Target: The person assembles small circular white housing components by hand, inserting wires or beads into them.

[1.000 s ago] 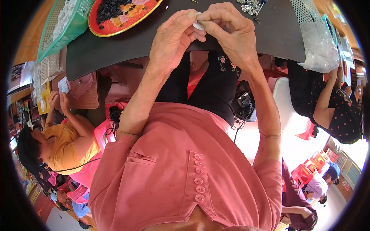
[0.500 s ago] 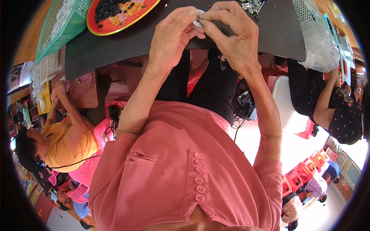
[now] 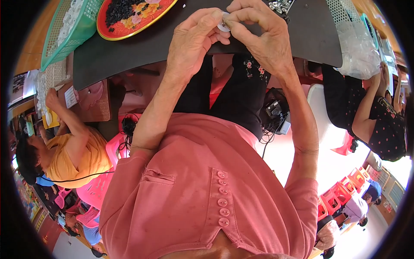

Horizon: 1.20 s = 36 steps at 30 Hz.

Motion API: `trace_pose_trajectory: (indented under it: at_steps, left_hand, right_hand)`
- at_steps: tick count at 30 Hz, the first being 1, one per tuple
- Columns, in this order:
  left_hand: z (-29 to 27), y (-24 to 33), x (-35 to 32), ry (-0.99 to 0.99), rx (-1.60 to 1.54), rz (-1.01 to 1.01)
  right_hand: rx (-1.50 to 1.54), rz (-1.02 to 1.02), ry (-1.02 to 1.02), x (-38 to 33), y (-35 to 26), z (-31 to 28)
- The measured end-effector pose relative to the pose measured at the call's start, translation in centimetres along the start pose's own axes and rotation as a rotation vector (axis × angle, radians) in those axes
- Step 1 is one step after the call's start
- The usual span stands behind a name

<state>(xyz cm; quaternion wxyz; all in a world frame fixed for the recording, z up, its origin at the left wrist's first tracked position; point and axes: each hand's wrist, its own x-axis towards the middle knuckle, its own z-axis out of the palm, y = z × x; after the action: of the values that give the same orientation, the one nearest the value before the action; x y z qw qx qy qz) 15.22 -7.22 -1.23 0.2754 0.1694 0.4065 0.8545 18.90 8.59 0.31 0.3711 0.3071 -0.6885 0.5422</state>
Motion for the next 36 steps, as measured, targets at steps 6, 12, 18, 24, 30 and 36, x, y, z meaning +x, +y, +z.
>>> trace_pose_trajectory:
  at_steps: [6,12,18,24,30,36]
  left_hand:
    - [-0.1,0.0,0.0,0.023,0.012,0.003]
    - [-0.7,0.0,0.0,0.013,-0.015,-0.012]
    - [-0.1,0.0,0.0,0.043,-0.026,-0.006]
    - [-0.1,0.1,-0.1,0.082,0.014,0.033]
    - [-0.7,0.2,0.1,0.0,-0.059,-0.027]
    - [-1.3,0.1,0.0,-0.099,-0.268,-0.232]
  right_hand:
    - [-0.002,0.025,-0.015,0.8,-0.9,0.5]
    - [-0.217,0.824,-0.03,2.6,-4.8,1.1]
    - [-0.14,-0.097,0.055,0.8,-0.5,1.0]
    - [-0.529,0.487,-0.144,2.5,-4.9,1.0]
    - [-0.152,-0.134,0.166,0.5,-0.5,1.2]
    - [0.016,-0.127,0.116,-0.3,0.6,0.9]
